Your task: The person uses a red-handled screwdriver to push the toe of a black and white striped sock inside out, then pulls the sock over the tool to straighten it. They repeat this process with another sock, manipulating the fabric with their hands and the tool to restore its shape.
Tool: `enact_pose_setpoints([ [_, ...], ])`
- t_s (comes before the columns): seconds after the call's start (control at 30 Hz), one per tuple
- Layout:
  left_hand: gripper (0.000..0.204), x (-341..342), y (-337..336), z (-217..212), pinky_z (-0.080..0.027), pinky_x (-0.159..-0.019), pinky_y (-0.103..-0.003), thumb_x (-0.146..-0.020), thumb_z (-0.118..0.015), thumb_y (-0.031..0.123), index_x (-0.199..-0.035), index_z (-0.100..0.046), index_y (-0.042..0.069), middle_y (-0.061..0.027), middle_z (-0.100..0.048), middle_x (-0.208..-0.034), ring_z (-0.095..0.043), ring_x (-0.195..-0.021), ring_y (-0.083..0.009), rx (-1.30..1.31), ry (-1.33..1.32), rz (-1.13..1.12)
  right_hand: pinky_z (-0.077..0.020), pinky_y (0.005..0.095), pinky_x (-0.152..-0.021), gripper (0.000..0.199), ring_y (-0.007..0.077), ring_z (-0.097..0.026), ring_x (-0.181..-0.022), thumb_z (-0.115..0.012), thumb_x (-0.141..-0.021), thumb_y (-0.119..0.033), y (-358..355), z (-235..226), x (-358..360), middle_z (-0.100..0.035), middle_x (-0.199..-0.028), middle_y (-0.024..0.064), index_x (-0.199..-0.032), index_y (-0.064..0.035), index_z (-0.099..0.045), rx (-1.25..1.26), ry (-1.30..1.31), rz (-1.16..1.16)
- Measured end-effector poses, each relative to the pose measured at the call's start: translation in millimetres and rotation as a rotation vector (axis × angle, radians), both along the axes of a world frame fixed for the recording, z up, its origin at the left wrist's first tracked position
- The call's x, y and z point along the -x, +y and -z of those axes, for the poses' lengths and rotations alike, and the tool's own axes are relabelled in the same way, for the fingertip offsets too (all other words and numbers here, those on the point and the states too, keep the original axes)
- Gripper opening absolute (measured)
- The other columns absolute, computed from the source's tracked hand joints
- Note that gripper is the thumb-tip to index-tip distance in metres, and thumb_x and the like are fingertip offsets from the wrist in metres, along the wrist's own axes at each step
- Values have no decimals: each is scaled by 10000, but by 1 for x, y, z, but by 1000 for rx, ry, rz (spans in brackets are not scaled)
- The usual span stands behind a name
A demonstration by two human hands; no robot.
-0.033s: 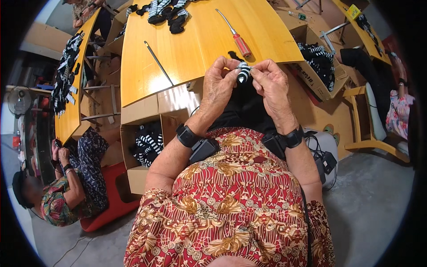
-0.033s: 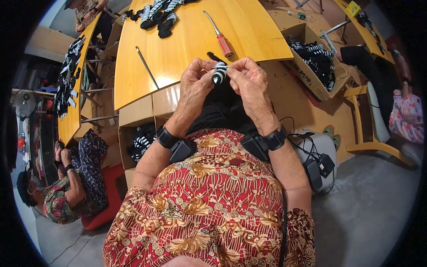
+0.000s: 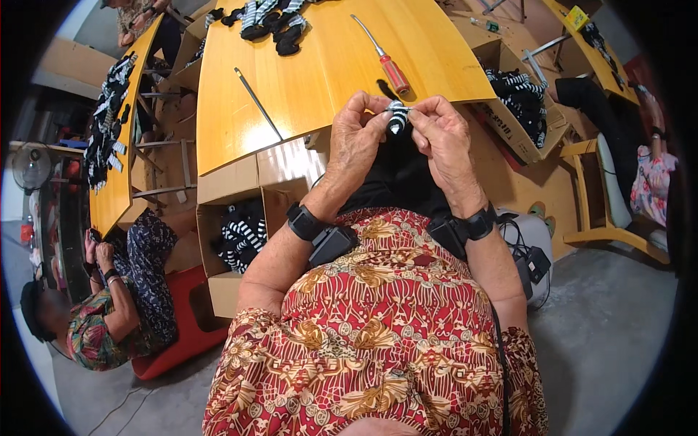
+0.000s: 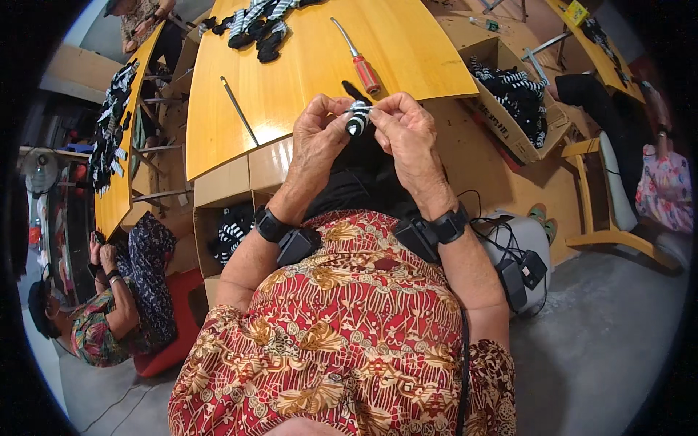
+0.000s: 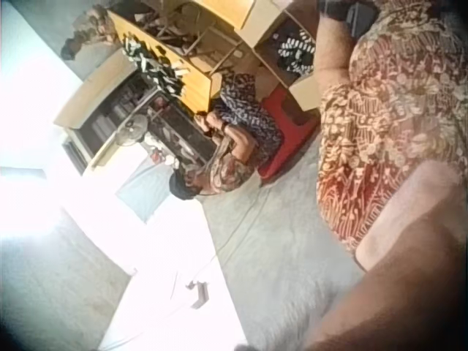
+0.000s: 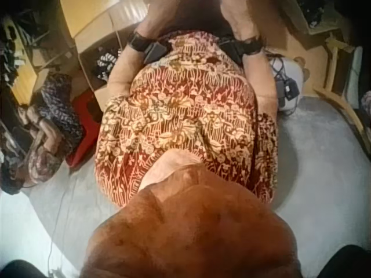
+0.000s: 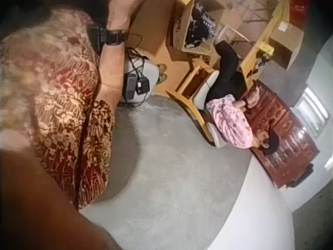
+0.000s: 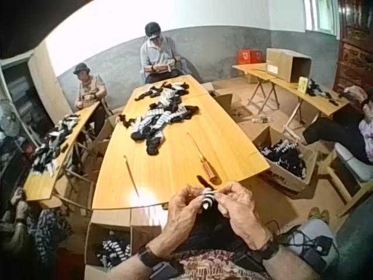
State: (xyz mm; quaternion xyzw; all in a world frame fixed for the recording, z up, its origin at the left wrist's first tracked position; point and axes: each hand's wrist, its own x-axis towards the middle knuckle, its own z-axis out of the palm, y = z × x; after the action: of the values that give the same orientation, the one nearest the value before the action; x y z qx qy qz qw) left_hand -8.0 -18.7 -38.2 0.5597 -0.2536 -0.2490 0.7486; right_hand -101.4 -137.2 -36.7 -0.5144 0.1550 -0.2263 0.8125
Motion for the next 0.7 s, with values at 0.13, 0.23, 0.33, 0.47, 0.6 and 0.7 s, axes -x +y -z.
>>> enact_pose_setpoints([
  [0.13,71,-2,2,-4,-368,-535,-163,-880,-634,71,-883,-563,73,-11,-611,-933,-469,-663,-25,-39,115,54,-286,163,-424,57,21,-411,-491,-596,-911,-63,0,1,1,-486,-659,-48,-899,-37,-547,-202,-58,-56],
  [0.23,74,-2,3,-6,-368,-536,-163,-886,-622,60,-868,-556,87,-2,-605,-889,-465,-644,-27,-36,239,62,-286,156,-428,60,15,-409,-497,-604,-904,-60,-2,3,1,-501,-666,-43,-890,-35,-552,-198,-73,-103],
  [0.33,78,0,1,-6,-364,-532,-168,-893,-617,71,-863,-547,90,16,-574,-809,-455,-614,-35,-66,294,12,-295,159,-431,49,7,-405,-502,-608,-893,-48,-3,-2,0,-517,-663,-47,-870,-44,-565,76,34,-35],
  [0.47,89,-2,1,0,-346,-510,-172,-912,-610,103,-883,-528,83,35,-515,-721,-431,-580,-45,5,384,79,-309,165,-433,38,-1,-408,-506,-610,-881,-37,-4,-5,-5,-539,-660,-54,-861,-59,-587,237,80,41],
  [0.6,71,-6,3,8,-321,-493,-188,-924,-605,120,-902,-542,97,45,-524,-750,-393,-544,-38,145,505,247,-337,158,-442,31,-6,-443,-514,-622,-878,-50,-8,-9,-7,-564,-675,-58,-874,-72,-601,147,140,24],
  [0.7,84,-7,7,2,-300,-471,-180,-918,-619,128,-918,-546,87,44,-531,-750,-383,-535,-34,194,503,436,-368,153,-445,37,-2,-469,-511,-642,-876,-74,-13,-8,-6,-580,-684,-59,-889,-76,-608,3,89,-53],
])
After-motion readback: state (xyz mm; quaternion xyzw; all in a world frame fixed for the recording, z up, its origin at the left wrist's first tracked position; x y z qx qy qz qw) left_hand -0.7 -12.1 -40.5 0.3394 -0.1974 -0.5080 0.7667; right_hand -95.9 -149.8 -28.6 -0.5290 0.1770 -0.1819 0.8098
